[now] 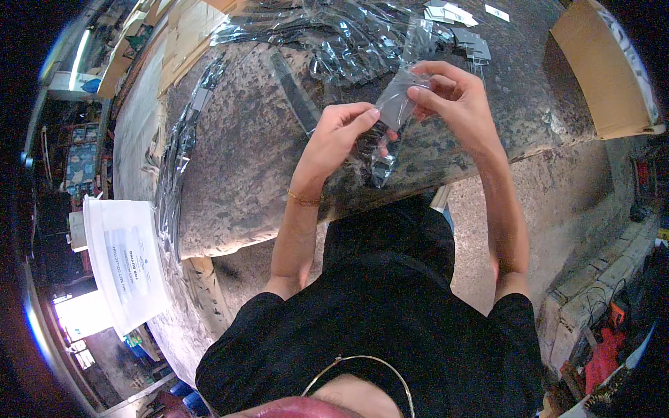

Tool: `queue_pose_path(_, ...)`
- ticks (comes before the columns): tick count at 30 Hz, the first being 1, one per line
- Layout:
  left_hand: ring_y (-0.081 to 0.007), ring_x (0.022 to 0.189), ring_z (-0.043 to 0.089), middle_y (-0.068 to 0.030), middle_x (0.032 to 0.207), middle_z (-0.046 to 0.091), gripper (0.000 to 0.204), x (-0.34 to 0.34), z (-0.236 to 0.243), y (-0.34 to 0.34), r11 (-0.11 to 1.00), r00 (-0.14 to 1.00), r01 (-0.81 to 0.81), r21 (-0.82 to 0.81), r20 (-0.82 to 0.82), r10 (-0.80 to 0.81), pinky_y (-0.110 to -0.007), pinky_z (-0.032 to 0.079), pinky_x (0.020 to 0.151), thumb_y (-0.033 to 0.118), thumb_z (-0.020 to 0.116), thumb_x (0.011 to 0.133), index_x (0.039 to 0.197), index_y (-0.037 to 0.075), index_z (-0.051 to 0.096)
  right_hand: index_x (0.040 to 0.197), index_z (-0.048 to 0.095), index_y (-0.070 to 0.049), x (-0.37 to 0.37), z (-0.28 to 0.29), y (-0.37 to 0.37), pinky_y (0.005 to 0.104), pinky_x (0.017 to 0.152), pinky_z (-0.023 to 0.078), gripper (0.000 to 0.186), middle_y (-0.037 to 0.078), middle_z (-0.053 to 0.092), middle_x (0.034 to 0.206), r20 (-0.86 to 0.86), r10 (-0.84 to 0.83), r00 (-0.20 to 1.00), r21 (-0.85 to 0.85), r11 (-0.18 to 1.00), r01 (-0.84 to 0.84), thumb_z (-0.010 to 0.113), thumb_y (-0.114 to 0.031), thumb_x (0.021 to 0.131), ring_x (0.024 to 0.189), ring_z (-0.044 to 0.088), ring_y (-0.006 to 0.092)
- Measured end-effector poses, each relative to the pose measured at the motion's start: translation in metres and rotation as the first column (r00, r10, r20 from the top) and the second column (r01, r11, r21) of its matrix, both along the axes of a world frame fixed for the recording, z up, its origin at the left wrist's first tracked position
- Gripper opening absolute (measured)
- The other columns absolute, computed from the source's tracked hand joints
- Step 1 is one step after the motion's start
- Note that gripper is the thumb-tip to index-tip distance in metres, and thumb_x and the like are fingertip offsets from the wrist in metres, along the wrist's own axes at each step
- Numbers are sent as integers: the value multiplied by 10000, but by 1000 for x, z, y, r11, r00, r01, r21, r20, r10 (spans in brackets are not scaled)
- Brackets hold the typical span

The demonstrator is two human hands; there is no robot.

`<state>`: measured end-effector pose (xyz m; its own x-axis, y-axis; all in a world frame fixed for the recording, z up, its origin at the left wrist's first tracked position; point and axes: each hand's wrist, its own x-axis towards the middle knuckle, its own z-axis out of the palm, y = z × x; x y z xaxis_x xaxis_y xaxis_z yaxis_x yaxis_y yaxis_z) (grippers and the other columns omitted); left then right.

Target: Attaching gray labels to silver-colored strips at a workshop table.

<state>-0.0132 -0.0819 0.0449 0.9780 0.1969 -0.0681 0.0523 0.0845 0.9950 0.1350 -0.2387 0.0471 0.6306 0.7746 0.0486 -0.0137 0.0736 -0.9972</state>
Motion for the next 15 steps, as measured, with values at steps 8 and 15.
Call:
queue_pose_path(8, -62, 637, 559, -50, 740, 668, 218, -4, -1, 0, 964, 996, -87, 250, 3, 89, -242, 464, 595, 134, 590, 913, 905, -71, 663, 1020, 652, -1, 2, 1, 1, 240, 598, 494, 204, 41, 655, 780, 32, -71, 997, 47, 996, 69, 691, -58, 828, 661, 600, 92)
queue_pose_path(15, -48, 648, 519, -37, 730, 654, 195, -4, -3, -2, 928, 988, -138, 346, -18, 154, -227, 441, 595, 129, 622, 892, 914, -60, 662, 1017, 653, -6, -1, 1, 3, 239, 635, 488, 180, 16, 636, 811, -47, -103, 994, 103, 989, 107, 669, -71, 850, 701, 570, 81)
